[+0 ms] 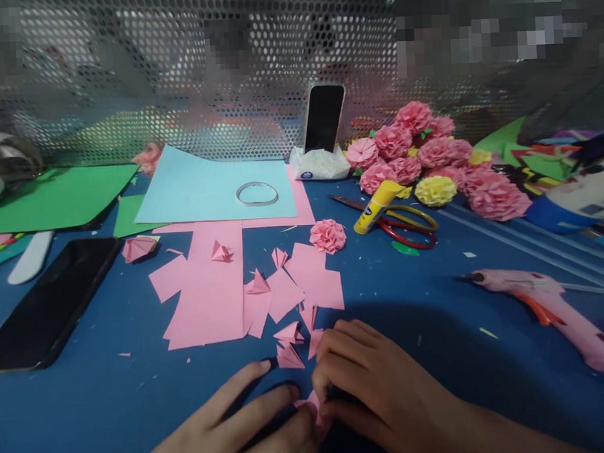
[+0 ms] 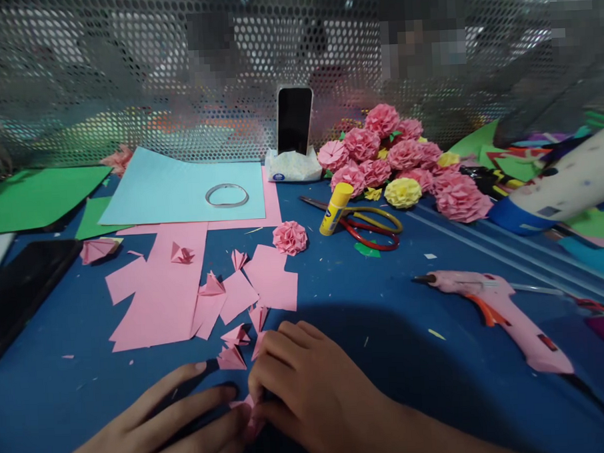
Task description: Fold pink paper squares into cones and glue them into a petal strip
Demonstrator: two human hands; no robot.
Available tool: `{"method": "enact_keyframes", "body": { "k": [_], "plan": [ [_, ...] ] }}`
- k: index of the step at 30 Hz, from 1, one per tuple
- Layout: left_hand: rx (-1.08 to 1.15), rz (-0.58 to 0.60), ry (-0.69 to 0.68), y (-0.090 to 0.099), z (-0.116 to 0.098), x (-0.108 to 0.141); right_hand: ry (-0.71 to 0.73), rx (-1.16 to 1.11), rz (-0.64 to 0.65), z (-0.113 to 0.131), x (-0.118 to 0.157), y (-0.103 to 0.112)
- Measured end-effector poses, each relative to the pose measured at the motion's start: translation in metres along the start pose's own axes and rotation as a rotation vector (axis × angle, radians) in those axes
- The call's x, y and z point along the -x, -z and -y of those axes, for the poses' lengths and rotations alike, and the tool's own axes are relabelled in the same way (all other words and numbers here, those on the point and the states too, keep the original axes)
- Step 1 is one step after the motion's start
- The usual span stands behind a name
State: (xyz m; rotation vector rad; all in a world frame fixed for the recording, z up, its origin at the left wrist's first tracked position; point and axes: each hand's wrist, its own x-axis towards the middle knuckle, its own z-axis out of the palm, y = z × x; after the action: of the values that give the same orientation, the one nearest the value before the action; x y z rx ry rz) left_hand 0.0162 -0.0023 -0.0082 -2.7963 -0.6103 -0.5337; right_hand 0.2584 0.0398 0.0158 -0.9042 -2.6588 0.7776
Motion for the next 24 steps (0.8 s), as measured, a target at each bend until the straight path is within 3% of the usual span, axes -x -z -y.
{"method": "enact_keyframes", "body": {
  "k": [24],
  "plan": [
    [0.035,-0.049,0.06,-0.0002,-0.002,-0.0032,-0.055,-0.112,0.015,0.0053,0.0018,0.0012]
  ]
}}
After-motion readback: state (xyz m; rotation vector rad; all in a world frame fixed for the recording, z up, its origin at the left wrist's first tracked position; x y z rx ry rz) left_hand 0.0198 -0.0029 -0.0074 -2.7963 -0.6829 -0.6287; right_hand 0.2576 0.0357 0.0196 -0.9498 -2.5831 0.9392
